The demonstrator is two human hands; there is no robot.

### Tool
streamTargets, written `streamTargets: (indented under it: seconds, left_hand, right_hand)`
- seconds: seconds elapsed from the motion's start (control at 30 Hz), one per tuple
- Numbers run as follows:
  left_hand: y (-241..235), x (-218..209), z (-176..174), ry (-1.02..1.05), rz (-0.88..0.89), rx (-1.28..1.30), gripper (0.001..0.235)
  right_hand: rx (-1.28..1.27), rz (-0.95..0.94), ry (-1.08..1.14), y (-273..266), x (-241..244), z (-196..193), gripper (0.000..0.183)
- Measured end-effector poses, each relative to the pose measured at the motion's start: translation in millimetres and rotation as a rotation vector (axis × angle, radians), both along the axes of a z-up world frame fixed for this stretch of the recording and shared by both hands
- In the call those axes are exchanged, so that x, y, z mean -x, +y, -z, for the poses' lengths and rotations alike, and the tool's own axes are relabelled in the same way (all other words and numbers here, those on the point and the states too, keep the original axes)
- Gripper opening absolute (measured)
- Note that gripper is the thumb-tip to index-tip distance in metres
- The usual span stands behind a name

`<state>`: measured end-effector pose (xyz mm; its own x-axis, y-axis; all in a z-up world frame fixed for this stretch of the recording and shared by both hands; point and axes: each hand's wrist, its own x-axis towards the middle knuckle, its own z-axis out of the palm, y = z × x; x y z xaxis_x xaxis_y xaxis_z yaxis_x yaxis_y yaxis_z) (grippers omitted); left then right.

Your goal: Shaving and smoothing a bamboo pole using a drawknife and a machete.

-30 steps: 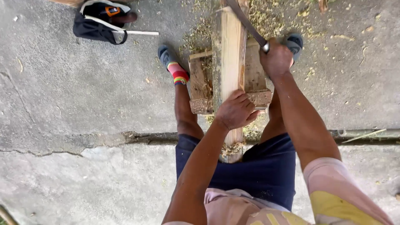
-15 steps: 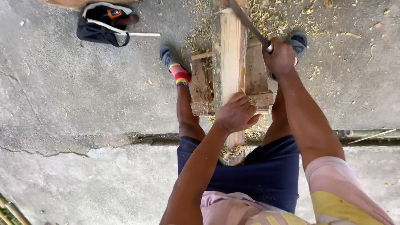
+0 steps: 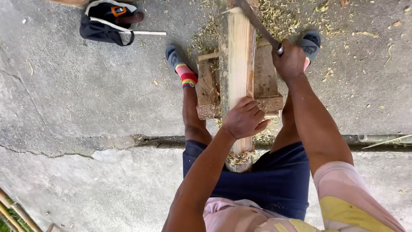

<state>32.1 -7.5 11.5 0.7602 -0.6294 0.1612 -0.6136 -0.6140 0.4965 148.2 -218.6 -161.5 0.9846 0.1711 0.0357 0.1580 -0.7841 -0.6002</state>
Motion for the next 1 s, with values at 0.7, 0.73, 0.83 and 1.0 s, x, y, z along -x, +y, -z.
streamTargets:
  seconds: [0.7, 0.73, 0.83, 1.0]
  left_hand:
    - [2, -2, 4, -0.012, 0.005, -0.013, 0.038]
    - [2, -9, 6, -0.019, 0.005, -0.013, 0.038]
    - [0, 2, 4, 0.016, 0.002, -0.006, 0.038]
    - [1, -6, 13, -0.037, -0.014, -0.067, 0.039]
  right_hand:
    - [0.318, -0.173, -0.220, -12, -49, -38, 0.008]
    - [0.319, -0.171, -0.226, -10, -57, -36, 0.008]
    - [0.321, -0.402, -0.187, -8, -43, -29, 0.014]
    - [0.298, -0.365, -0.050, 5, -55, -42, 0.018]
